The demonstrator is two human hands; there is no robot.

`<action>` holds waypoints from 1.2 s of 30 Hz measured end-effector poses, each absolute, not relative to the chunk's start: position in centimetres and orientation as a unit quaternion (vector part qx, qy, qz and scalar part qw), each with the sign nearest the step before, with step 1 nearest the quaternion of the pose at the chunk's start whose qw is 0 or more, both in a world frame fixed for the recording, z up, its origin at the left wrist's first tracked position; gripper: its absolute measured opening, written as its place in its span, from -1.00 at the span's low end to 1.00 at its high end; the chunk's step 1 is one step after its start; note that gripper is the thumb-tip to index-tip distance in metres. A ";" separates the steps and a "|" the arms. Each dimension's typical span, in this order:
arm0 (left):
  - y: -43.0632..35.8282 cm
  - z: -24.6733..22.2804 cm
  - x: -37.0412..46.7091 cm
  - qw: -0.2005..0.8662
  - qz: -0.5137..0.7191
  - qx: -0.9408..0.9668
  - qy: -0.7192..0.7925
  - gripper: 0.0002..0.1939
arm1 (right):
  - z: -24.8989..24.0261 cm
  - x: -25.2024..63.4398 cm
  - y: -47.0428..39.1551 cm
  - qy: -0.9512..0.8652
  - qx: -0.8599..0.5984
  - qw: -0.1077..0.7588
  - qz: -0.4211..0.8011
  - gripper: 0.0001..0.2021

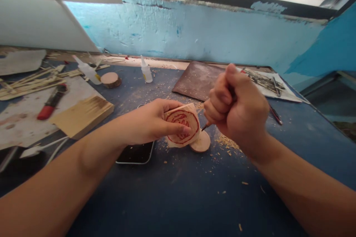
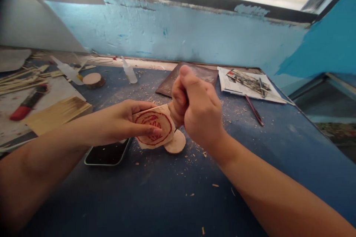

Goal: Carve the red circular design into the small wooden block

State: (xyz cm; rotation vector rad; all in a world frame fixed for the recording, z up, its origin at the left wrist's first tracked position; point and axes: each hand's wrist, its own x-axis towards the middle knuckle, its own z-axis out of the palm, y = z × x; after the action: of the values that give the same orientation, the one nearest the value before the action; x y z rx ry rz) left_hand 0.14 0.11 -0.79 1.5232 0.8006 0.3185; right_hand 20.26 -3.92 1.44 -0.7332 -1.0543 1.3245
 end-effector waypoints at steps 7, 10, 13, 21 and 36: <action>-0.1 -0.9 0.1 0.632 0.161 0.669 0.357 -0.73 | 0.4 19.5 -3.8 -0.450 -0.319 0.589 0.591 -0.44; 0.0 -0.9 -0.1 0.631 0.146 0.673 0.357 -0.75 | 1.8 20.0 -3.9 -0.433 -0.315 0.609 0.585 -0.44; 0.2 -0.9 -0.1 0.649 0.143 0.659 0.353 -0.74 | 3.2 20.5 -4.0 -0.425 -0.308 0.632 0.571 -0.43; 0.8 -0.5 -0.6 0.576 0.141 0.720 0.360 -0.69 | 1.6 20.3 -3.9 -0.437 -0.305 0.625 0.571 -0.41; 0.9 -0.7 -0.5 0.536 0.102 0.748 0.378 -0.78 | 0.0 19.1 -3.4 -0.436 -0.300 0.627 0.572 -0.39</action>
State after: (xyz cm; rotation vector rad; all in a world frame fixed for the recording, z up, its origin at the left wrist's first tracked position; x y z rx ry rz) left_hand -0.46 0.95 -0.67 1.7817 0.9013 0.2422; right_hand 19.11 -3.36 -0.04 -0.6888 -0.9992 1.3106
